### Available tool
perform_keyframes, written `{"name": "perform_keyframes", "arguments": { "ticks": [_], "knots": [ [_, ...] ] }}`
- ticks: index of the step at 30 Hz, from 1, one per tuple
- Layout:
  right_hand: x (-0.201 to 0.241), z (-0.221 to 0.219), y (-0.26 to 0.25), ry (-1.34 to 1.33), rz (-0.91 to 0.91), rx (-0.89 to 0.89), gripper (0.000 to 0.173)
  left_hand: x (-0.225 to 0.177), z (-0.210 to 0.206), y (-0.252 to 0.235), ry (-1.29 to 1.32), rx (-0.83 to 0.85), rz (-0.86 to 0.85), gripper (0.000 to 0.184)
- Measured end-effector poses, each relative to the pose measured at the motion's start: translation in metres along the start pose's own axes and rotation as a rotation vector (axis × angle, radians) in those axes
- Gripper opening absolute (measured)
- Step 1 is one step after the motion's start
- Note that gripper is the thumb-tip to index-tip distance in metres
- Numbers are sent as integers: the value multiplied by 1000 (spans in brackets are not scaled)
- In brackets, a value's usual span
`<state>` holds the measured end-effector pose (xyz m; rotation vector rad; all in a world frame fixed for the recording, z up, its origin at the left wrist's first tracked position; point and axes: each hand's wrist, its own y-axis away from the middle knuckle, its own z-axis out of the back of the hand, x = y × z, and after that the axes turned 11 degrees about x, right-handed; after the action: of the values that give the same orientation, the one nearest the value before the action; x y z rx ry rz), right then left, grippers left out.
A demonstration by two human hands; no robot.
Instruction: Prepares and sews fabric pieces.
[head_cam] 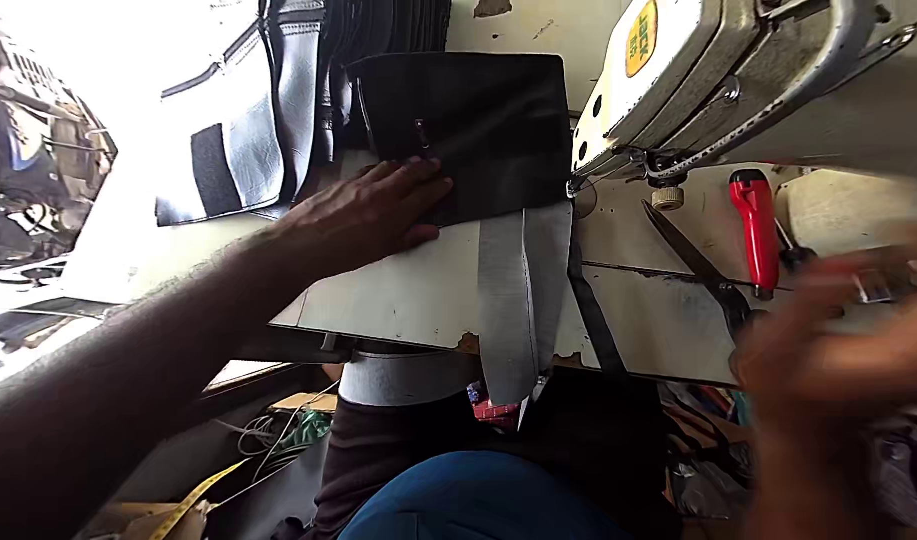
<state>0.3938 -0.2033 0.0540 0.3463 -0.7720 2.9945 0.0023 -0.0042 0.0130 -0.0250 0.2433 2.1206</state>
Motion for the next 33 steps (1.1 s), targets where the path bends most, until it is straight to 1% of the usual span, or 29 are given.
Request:
{"name": "perform_keyframes", "arguments": {
  "ticks": [1,2,3,4,5,7,8,9,10,11,12,13,14,17,19,21,22,25,27,29,30,31,33],
  "knots": [
    [36,-19,4,-65,87,62,43,-6,7,0,-35,47,-11,52],
    [69,-36,6,-136,139,128,44,-12,13,0,-77,92,-20,50],
    [94,-51,8,-198,152,217,46,-17,17,1,-127,138,-16,53],
    [112,-64,9,-239,146,306,50,-21,21,1,-163,168,-16,57],
    [124,-74,9,-258,128,377,56,-22,22,3,-182,173,-29,57],
    [137,-88,8,-239,93,437,66,-15,24,8,-160,134,-64,48],
    [139,-92,8,-229,79,445,68,-9,23,11,-136,130,-58,54],
    [141,-95,8,-223,69,449,70,-3,21,14,-103,129,-47,69],
    [141,-97,10,-217,64,455,71,4,17,18,-70,119,-49,80],
    [141,-97,11,-218,62,460,71,10,12,21,-33,92,-58,84],
    [141,-99,13,-228,63,460,71,15,8,23,-8,61,-68,84],
    [140,-101,16,-244,65,451,70,17,5,24,-2,37,-77,81],
    [139,-103,19,-261,64,443,70,16,4,24,-9,19,-88,73],
    [136,-108,22,-288,62,413,69,8,3,23,-103,-27,-133,46],
    [137,-108,23,-303,50,395,68,2,4,22,-167,-48,-167,36],
    [136,-108,22,-318,36,394,69,0,8,20,-185,-29,-185,35],
    [136,-108,22,-323,30,399,70,2,11,19,-150,-27,-189,35],
    [133,-108,15,-318,21,405,77,2,28,21,46,-90,-170,42],
    [131,-110,7,-265,20,406,86,-19,50,27,117,-134,-163,46],
    [132,-109,2,-190,16,457,93,-54,69,32,131,-88,-191,43],
    [133,-108,3,-165,29,475,93,-74,73,33,128,-28,-212,40],
    [134,-106,8,-150,55,497,88,-95,73,32,112,52,-227,37],
    [135,-100,25,-152,110,537,70,-126,55,25,100,145,-240,26]
  ]
}}
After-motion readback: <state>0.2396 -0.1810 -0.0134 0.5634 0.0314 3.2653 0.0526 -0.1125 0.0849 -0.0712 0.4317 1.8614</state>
